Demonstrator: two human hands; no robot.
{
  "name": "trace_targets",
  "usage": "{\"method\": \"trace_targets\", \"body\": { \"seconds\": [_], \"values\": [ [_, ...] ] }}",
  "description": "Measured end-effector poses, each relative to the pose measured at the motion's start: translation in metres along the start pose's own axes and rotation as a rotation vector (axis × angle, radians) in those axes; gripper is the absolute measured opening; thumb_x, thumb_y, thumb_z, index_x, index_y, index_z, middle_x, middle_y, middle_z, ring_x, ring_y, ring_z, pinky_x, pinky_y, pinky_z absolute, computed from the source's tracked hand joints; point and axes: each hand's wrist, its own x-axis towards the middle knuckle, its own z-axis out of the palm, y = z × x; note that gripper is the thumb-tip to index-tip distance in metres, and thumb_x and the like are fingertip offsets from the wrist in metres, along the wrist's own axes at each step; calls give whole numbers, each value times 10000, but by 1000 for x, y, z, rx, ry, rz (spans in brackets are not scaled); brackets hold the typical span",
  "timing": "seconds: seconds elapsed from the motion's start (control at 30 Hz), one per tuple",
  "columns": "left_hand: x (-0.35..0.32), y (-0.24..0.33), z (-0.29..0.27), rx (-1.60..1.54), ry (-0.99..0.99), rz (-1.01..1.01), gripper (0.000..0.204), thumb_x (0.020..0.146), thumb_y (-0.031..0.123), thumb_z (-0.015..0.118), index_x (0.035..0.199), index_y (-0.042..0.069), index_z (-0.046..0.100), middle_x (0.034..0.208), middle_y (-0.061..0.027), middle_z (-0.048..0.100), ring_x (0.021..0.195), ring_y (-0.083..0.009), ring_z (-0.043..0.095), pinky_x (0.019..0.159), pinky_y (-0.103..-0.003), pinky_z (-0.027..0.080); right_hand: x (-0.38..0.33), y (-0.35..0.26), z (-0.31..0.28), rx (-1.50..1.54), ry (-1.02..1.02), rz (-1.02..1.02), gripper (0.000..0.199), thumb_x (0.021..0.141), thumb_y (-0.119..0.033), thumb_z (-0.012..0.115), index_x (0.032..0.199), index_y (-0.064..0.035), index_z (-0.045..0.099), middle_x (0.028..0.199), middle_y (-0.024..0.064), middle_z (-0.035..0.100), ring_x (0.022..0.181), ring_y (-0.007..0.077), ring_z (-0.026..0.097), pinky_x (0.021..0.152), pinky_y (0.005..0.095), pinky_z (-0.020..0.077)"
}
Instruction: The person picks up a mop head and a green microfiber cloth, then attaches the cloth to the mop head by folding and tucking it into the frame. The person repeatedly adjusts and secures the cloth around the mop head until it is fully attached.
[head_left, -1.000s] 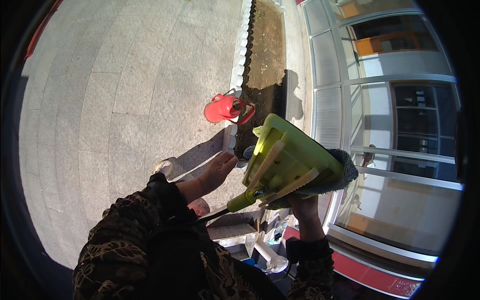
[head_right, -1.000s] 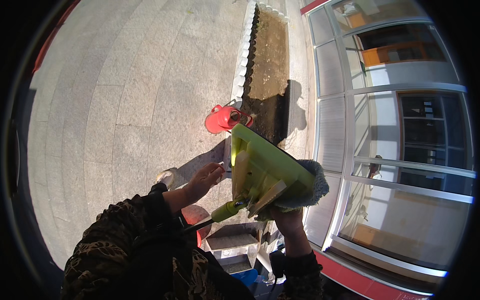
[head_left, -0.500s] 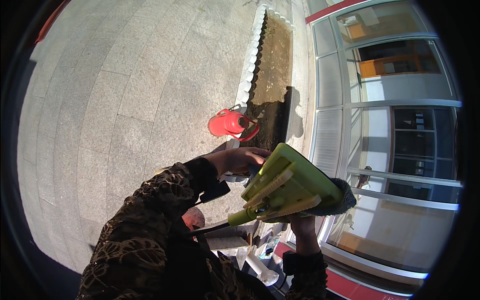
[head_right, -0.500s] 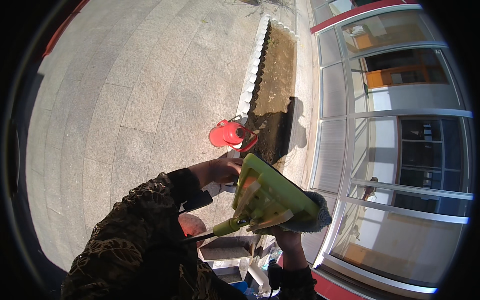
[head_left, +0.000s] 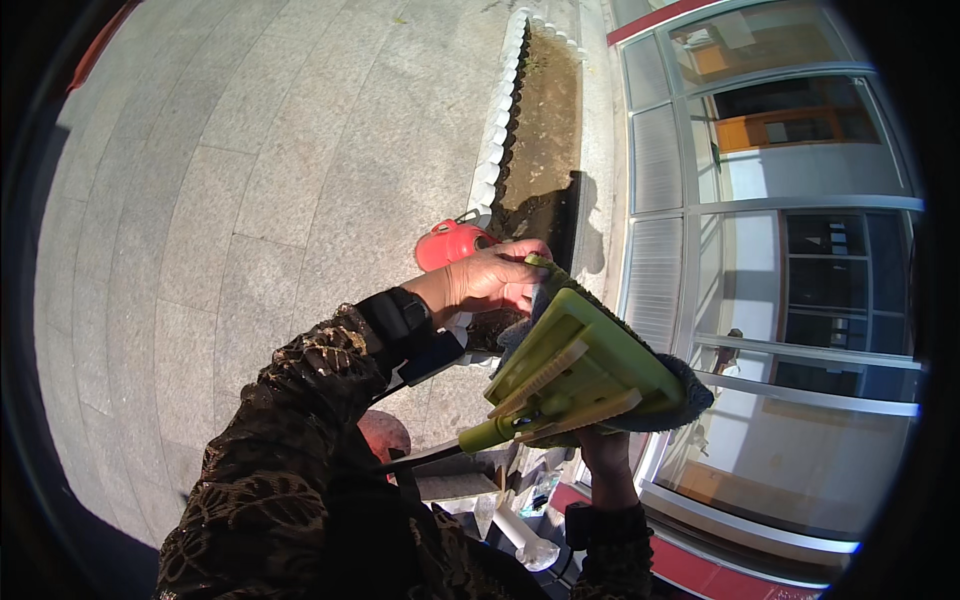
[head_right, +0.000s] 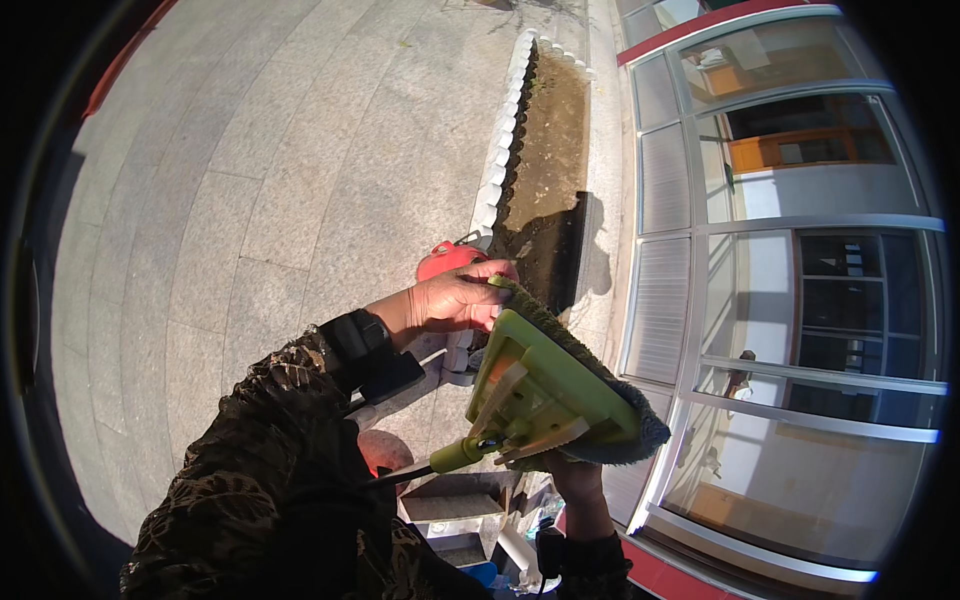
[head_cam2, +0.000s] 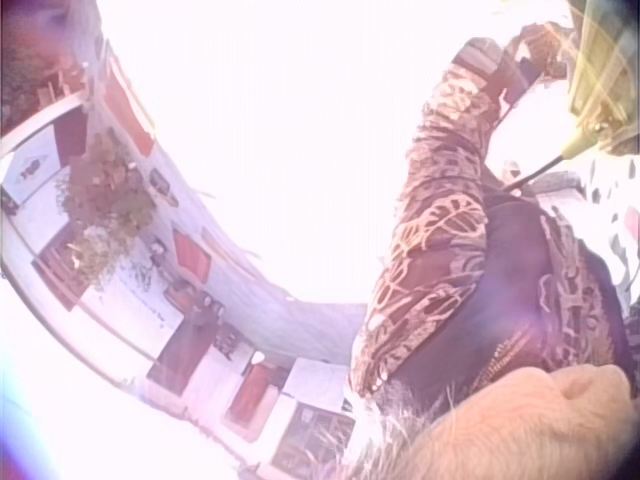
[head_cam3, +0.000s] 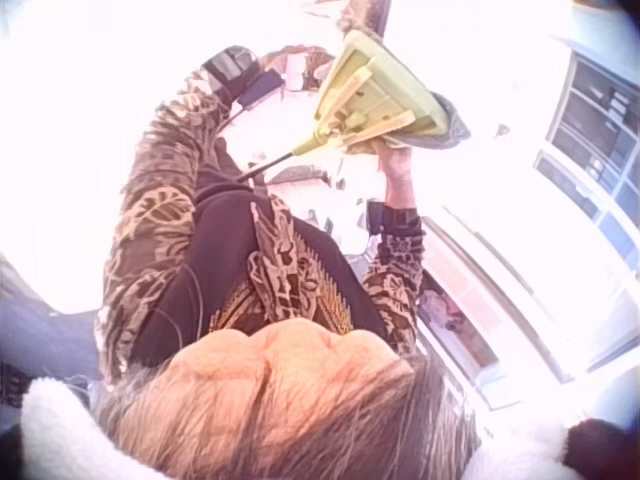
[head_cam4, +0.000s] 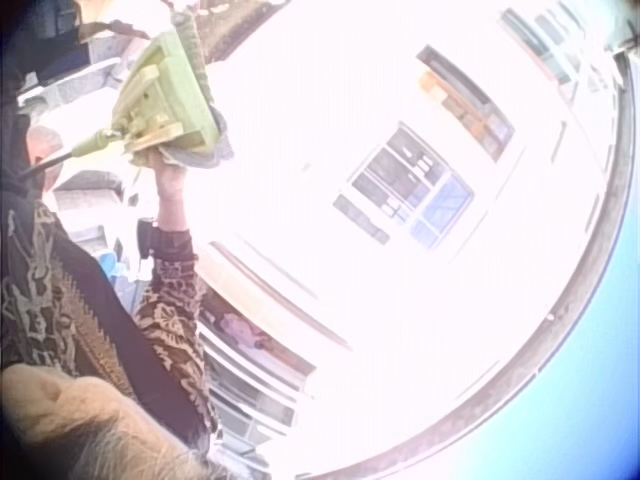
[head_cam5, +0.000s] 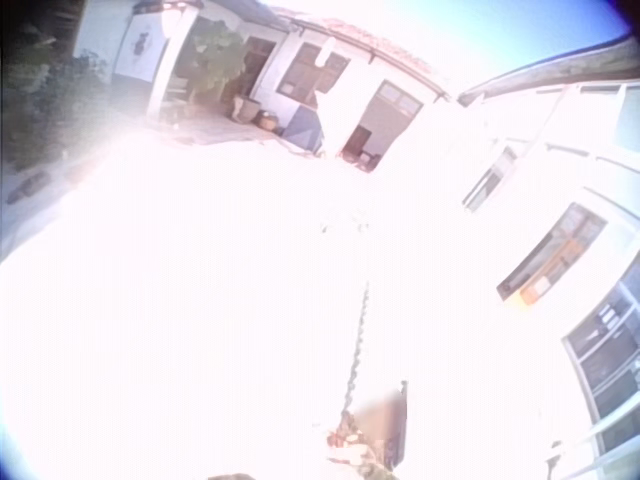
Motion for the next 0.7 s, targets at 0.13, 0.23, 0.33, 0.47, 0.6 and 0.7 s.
{"method": "trace_targets", "body": {
  "seconds": [0.13, 0.23, 0.33, 0.47, 0.6, 0.7],
  "values": [
    [6, 27, 27, 28, 184, 206, 69, 968, 109, 628, 996, 119, 566, 866, 50, 564, 756, -52, 528, 676, -238, 449, 1, -6, 4, -39, -8, -72, 561, 794, -18, 763, 1303, -32, 528, 1251, 116, 603, 1121, 245, 598, 972, 399, 497],
    [-10, 26, 50, 107, 306, 392, 88, 972, 136, 639, 1008, 124, 559, 843, 66, 533, 720, -15, 460, 618, -197, 385, 2, -14, 10, 86, -15, 2, 559, 795, 2, 750, 1308, -36, 531, 1242, 106, 607, 1124, 229, 598, 969, 387, 500],
    [-48, 15, 66, 87, 313, 445, 156, 985, 173, 623, 1096, 107, 536, 1025, 11, 569, 916, -65, 504, 776, -244, 404, 5, -24, 18, 94, -20, -66, 531, 804, 37, 714, 1298, -37, 536, 1233, 94, 610, 1124, 214, 597, 962, 371, 502],
    [-75, -18, 91, 105, 298, 436, 535, 912, 159, 705, 1353, 95, 410, 1356, -70, 522, 1250, -183, 499, 1061, -393, 383, 13, -35, 30, 138, 8, -15, 493, 811, 62, 675, 1276, -31, 542, 1231, 90, 609, 1124, 196, 594, 956, 357, 499],
    [-69, -35, 96, 372, 243, 448, 704, 853, 58, 742, 1424, 73, 331, 1271, -54, 543, 1153, -159, 549, 993, -316, 436, 14, -41, 34, 88, 54, 11, 445, 825, 60, 652, 1252, -22, 560, 1192, 76, 633, 1098, 177, 612, 940, 342, 504],
    [-57, -40, 91, 625, 316, 499, 747, 825, 101, 772, 1421, 57, 324, 1301, -73, 509, 1204, -194, 515, 1048, -353, 400, 13, -41, 36, 88, 101, 104, 377, 825, 51, 656, 1195, -2, 605, 1112, 65, 677, 1026, 171, 650, 896, 330, 524]
  ]
}}
